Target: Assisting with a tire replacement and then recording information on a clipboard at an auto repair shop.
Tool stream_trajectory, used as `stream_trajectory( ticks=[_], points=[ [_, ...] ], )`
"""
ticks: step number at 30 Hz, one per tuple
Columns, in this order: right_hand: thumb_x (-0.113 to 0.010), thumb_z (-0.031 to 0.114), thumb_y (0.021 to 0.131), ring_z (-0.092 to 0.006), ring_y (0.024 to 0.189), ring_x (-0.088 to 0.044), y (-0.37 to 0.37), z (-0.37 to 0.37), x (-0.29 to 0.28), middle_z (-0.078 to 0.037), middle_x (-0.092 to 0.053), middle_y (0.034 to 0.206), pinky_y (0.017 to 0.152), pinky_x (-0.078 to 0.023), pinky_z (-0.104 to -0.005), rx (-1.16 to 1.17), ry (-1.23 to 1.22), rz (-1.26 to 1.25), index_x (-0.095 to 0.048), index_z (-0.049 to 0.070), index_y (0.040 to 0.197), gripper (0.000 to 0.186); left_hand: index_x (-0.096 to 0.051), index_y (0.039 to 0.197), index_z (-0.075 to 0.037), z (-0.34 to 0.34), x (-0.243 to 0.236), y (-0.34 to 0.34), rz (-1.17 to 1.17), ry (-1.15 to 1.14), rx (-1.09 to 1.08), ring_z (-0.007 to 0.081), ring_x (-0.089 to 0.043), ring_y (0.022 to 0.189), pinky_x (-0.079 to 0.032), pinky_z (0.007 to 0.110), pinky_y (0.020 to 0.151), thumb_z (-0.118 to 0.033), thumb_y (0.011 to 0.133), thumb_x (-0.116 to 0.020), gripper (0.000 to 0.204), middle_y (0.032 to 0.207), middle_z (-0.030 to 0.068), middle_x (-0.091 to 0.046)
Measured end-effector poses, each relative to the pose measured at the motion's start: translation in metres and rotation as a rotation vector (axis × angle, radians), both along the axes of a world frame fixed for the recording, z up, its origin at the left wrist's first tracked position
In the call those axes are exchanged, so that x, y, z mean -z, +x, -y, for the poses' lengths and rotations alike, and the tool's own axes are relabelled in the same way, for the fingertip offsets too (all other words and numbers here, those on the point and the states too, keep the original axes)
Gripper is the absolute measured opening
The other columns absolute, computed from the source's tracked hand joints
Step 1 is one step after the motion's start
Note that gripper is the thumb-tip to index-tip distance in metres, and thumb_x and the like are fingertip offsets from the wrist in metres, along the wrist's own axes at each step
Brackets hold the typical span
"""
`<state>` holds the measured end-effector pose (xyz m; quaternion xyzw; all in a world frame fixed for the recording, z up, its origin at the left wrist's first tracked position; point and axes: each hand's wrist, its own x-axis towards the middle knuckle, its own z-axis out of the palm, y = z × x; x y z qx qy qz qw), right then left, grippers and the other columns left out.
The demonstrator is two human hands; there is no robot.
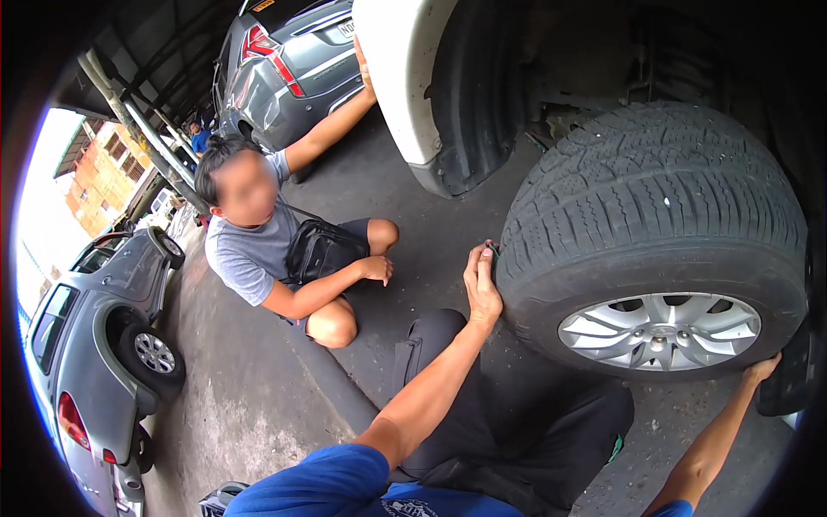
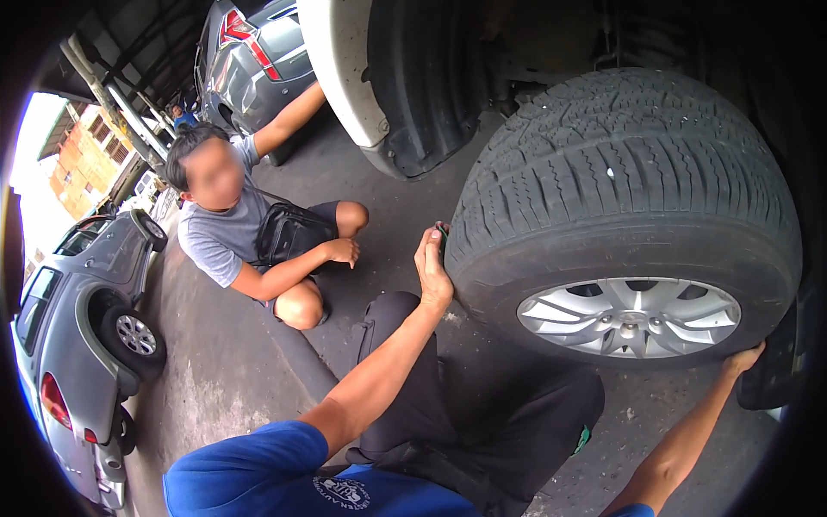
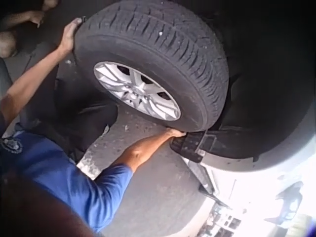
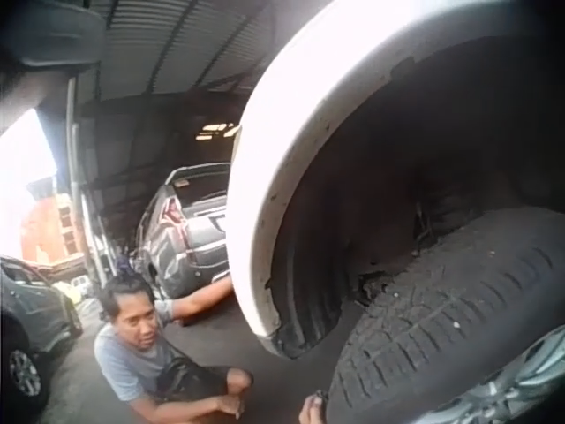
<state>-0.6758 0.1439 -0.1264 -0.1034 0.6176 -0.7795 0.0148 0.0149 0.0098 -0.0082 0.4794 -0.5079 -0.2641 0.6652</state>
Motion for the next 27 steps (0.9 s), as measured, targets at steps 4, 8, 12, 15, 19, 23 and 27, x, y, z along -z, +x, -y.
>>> stream_trajectory(
  ticks=[4,8,12,15,19,23,27],
  points=[
    [-0.038,0.021,0.097,-0.0271,0.11,-0.056,-0.001,0.007,0.005,-0.016,-0.053,0.128,0.097,-0.046,-0.0379,-0.099,-0.157,0.163,-0.045,-0.002,0.132,0.042,-0.057,0.103,0.008,0.007,0.002,0.003,-0.045,-0.049,0.012,0.0222,-0.055,0.084,-0.041,0.029,0.083,-0.03,0.097,-0.043,0.041,0.089,0.0147,-0.06],
    [-0.037,0.021,0.098,-0.0274,0.11,-0.056,-0.047,-0.02,-0.003,-0.016,-0.054,0.128,0.097,-0.046,-0.0384,0.024,-0.059,0.025,-0.045,-0.003,0.132,0.043,-0.056,0.092,0.006,0.001,-0.012,-0.022,-0.042,-0.023,0.024,0.0167,-0.045,0.073,-0.038,0.03,0.071,-0.028,0.095,-0.042,0.037,0.076,0.0106,-0.054],
    [-0.035,0.026,0.098,-0.0277,0.113,-0.056,-0.013,0.003,-0.001,-0.015,-0.055,0.128,0.099,-0.044,-0.0373,-0.066,-0.121,0.133,-0.048,-0.002,0.13,0.045,-0.057,0.104,0.007,0.004,0.002,-0.002,-0.003,-0.017,-0.008,0.0201,-0.053,0.082,-0.041,0.029,0.079,-0.028,0.096,-0.044,0.038,0.087,0.0133,-0.06],
    [-0.035,0.024,0.098,-0.0274,0.111,-0.056,-0.004,-0.002,-0.007,-0.016,-0.055,0.127,0.098,-0.045,-0.0378,-0.068,-0.161,0.168,-0.047,-0.003,0.131,0.044,-0.058,0.103,0.006,0.002,-0.004,-0.006,-0.01,-0.04,0.014,0.0194,-0.052,0.083,-0.04,0.029,0.08,-0.028,0.096,-0.044,0.038,0.086,0.0124,-0.059],
    [-0.035,0.023,0.099,-0.027,0.11,-0.056,-0.005,-0.004,-0.003,-0.016,-0.054,0.127,0.098,-0.046,-0.038,0.01,-0.077,0.099,-0.048,-0.003,0.13,0.043,-0.057,0.092,0.007,-0.002,-0.008,-0.012,-0.004,-0.05,-0.034,0.0207,-0.049,0.077,-0.04,0.03,0.076,-0.028,0.096,-0.04,0.039,0.08,0.0148,-0.056],
    [-0.037,0.021,0.098,-0.0261,0.108,-0.057,-0.025,-0.011,0.003,-0.016,-0.054,0.127,0.097,-0.047,-0.0369,0.011,-0.104,0.069,-0.047,-0.004,0.13,0.042,-0.057,0.092,0.007,-0.002,-0.006,-0.011,-0.069,-0.026,0.003,0.0205,-0.048,0.077,-0.039,0.03,0.077,-0.027,0.096,-0.041,0.038,0.081,0.014,-0.055],
    [-0.039,0.014,0.096,-0.0279,0.109,-0.056,-0.016,-0.007,0.005,-0.018,-0.052,0.128,0.097,-0.046,-0.0387,-0.012,-0.002,-0.006,-0.042,-0.005,0.134,0.042,-0.057,0.1,0.005,-0.004,-0.007,-0.01,-0.057,-0.023,0.004,0.0138,-0.047,0.08,-0.038,0.025,0.078,-0.027,0.096,-0.043,0.035,0.083,0.0074,-0.055]
  ],
)
